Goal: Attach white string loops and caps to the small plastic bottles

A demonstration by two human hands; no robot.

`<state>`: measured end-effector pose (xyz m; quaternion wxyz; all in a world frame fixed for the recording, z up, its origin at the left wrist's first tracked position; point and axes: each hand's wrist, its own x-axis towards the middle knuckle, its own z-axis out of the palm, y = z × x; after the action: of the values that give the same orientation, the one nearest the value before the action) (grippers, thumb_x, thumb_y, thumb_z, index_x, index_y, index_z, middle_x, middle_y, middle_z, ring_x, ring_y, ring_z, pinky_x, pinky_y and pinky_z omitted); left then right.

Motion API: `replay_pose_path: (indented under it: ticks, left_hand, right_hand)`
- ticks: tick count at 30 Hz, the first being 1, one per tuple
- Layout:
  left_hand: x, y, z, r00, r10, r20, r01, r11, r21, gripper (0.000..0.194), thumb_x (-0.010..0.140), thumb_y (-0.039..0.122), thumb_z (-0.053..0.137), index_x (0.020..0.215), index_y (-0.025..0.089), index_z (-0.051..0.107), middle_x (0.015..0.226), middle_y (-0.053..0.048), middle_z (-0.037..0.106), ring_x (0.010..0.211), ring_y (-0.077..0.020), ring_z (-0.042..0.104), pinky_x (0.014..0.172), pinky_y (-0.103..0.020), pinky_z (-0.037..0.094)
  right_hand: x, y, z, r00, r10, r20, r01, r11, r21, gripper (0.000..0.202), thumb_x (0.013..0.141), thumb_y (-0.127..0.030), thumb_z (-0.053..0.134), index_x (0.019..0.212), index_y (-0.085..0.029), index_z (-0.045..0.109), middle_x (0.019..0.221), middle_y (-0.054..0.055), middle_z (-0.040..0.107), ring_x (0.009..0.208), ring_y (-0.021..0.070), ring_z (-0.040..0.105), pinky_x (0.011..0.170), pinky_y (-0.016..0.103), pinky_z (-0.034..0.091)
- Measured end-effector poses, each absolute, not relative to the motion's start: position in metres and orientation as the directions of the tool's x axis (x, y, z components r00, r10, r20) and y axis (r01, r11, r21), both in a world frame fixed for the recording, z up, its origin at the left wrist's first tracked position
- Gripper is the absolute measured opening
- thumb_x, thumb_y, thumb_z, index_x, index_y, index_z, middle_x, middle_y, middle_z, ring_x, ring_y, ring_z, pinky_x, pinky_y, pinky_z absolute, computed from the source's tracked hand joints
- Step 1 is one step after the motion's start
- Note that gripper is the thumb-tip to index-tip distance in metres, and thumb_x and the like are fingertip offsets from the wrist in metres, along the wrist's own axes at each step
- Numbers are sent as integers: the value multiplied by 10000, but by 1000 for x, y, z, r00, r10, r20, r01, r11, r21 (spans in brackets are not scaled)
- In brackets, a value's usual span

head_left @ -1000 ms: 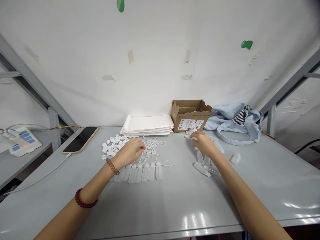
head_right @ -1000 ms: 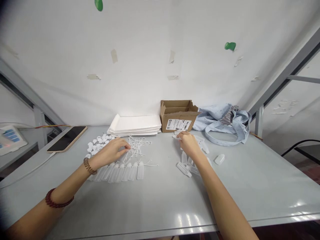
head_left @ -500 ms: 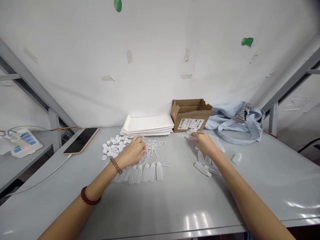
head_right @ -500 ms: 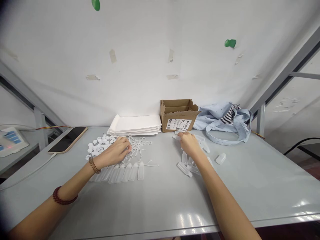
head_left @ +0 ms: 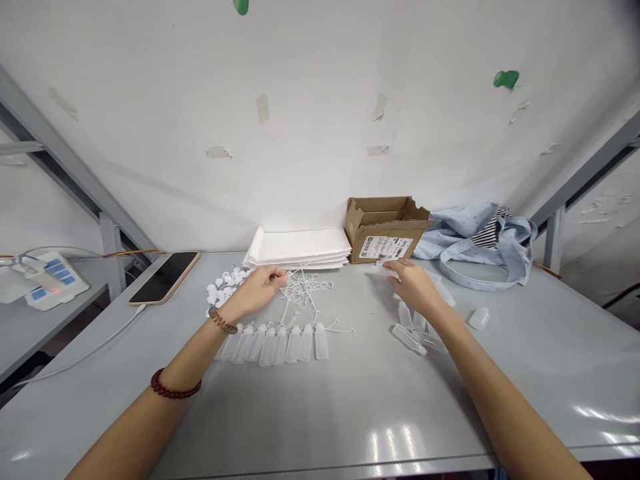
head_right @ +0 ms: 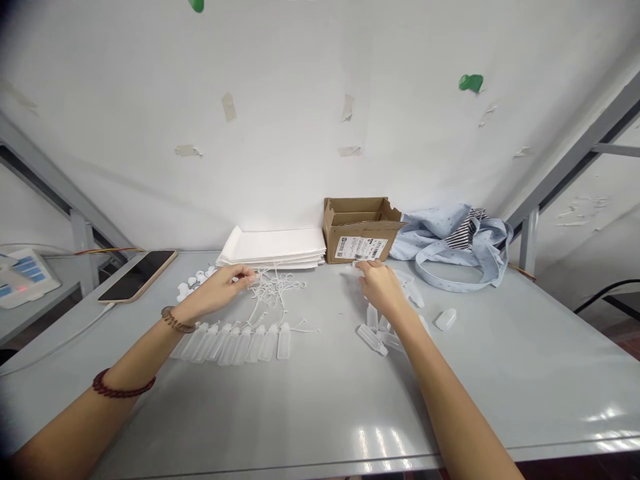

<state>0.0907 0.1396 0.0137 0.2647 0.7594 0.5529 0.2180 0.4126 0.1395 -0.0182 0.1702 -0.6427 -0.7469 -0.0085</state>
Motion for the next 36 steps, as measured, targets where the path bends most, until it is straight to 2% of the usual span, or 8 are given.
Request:
replay_pose_path:
  ticks: [2,5,8,12,18,23,30,36]
  left_hand:
    - [86,140,13,265,963,-47,635,-138,760,297,812,426,475,724,157,565,735,-25,561,701,-171,510,628,-291,400]
    - [81,141,12,248,940,-233,293,156,943,253,724,381,645,725,130,610,767,-39,567,717,-151,508,603,-264,389]
    - [78,141,13,317,896,-312,-36,340,940,152,708,245,701,730,107,641,825,-66,593,761,-144,532,635,-254,410]
    - [79,141,13,362,866,-345,-243,445,862,70,789,117,620,728,95,647,868,-86,615,832,-143,564,728,-246,453]
    - [81,148,4,263,878,-399,-249,461,852,115,800,48,587,704,54,651,744,-83,624,685,-100,564,673,-221,468]
    - [85,143,6,182,938,-296,-262,336,905,93,788,115,644,713,67,670,765,-64,643,725,-91,569,729,-205,465]
    - [108,115,13,238,965,-109,-251,170,953,107,792,216,661,805,111,675,793,-30,649,733,-90,573,724,-219,476]
    - [125,96,9,222,969,-109,-247,164,955,144,788,221,661,901,131,673,802,-28,652,692,-94,585,674,-231,493]
  right_hand:
    - [410,138,-18,-131,947,294,946,208,-247,281,801,-72,496,1040,-123,635,1062,159,668,990,294,609,806,396,474]
    - [400,132,-17,-163,925,344,910,276,-311,264,810,-105,515,1047,-148,623,1045,117,676,982,257,616,834,376,479]
    - [381,122,-17,-194,905,379,862,341,-374,230,816,-168,550,1038,-173,613,997,70,691,932,214,634,801,332,501]
    - [357,109,-19,-250,864,437,713,470,-520,196,826,-202,555,1010,-163,609,943,72,694,875,199,646,778,326,509]
    - [347,101,-22,-286,850,442,656,510,-556,180,836,-210,539,999,-171,607,927,79,687,857,211,645,760,348,516]
    - [345,99,-21,-270,861,430,650,493,-579,190,835,-216,547,1007,-166,611,944,84,690,848,213,638,718,340,527]
    - [333,88,-14,-243,868,433,574,489,-657,171,821,-235,594,984,-193,626,942,45,701,789,176,631,696,304,526]
    - [321,78,-16,-260,818,513,498,569,-654,181,825,-206,602,1005,-195,608,935,38,691,758,151,618,715,283,513]
